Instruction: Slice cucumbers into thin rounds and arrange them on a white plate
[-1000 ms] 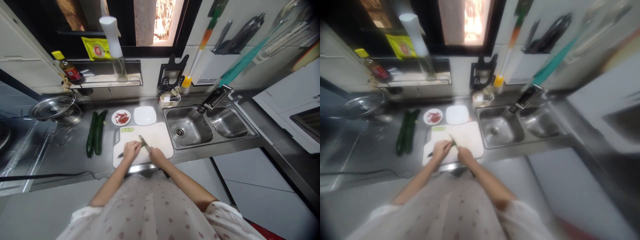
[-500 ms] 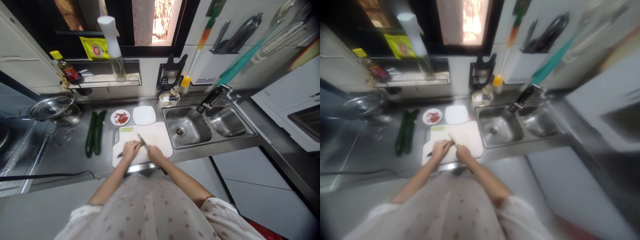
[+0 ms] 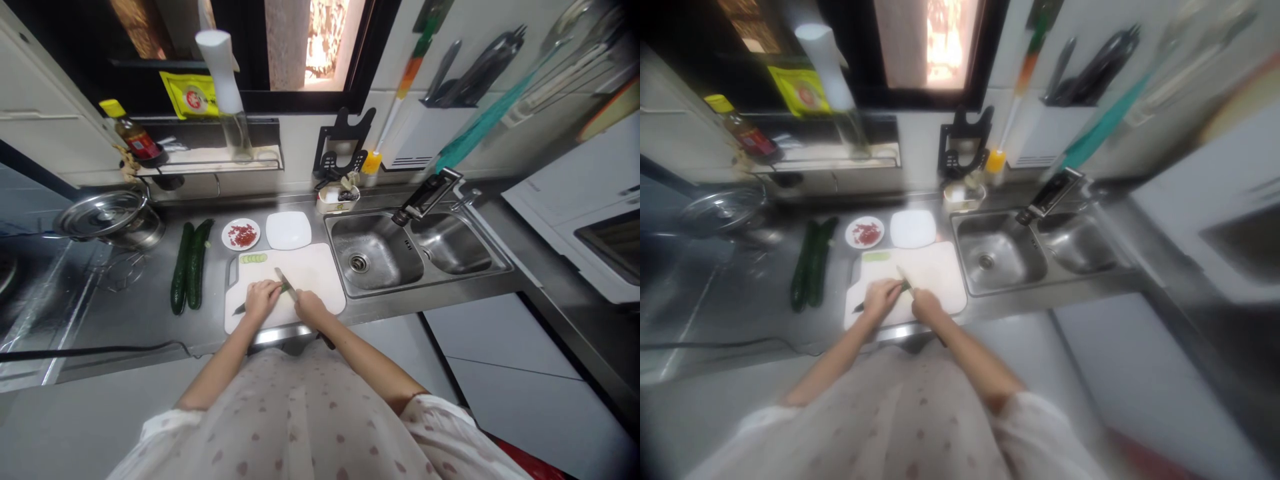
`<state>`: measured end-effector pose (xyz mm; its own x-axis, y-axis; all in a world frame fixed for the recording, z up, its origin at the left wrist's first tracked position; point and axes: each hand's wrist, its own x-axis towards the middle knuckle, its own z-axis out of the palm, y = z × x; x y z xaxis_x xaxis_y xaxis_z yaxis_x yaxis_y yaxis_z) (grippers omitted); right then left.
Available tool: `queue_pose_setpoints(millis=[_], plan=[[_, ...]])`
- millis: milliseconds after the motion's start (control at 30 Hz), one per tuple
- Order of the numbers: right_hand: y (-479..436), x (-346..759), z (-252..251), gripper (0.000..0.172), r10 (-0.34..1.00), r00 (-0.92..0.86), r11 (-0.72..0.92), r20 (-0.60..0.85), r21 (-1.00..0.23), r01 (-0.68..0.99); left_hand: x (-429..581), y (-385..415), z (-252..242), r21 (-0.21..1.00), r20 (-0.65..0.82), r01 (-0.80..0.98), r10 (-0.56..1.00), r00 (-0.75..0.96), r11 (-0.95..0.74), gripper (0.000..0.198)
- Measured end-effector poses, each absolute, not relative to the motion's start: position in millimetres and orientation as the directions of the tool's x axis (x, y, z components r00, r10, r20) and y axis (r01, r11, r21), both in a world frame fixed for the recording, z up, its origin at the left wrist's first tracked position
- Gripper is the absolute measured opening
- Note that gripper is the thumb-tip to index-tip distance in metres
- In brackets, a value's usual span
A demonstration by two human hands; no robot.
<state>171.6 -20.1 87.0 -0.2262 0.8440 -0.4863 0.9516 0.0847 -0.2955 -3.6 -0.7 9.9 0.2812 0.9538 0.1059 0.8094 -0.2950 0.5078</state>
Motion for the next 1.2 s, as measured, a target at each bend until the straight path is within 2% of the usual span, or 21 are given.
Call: queue_pose_setpoints(millis=[300, 567, 933, 1200], plan=[[-22, 172, 88, 0.032, 0.835, -0.224, 0.081, -0.503, -0.291, 0.953, -4, 0, 8, 0.51, 0.094, 0.81, 0.954, 0.283, -0.291, 0.029], [-7, 162, 78, 0.036, 0.855, -0.239, 0.091, -0.46, -0.32, 0.943, -4, -1, 10, 0.495, 0.092, 0.821, 0.956, 0.278, -0.286, 0.029], [-27, 174, 84, 0.03, 0.827, -0.213, 0.072, -0.52, -0.277, 0.958, -4, 0, 10, 0.508, 0.079, 0.817, 0.96, 0.269, -0.271, 0.028], [-16, 167, 78, 0.034, 0.845, -0.225, 0.092, -0.485, -0.283, 0.955, -4, 0, 12, 0.514, 0.081, 0.811, 0.956, 0.28, -0.281, 0.028]])
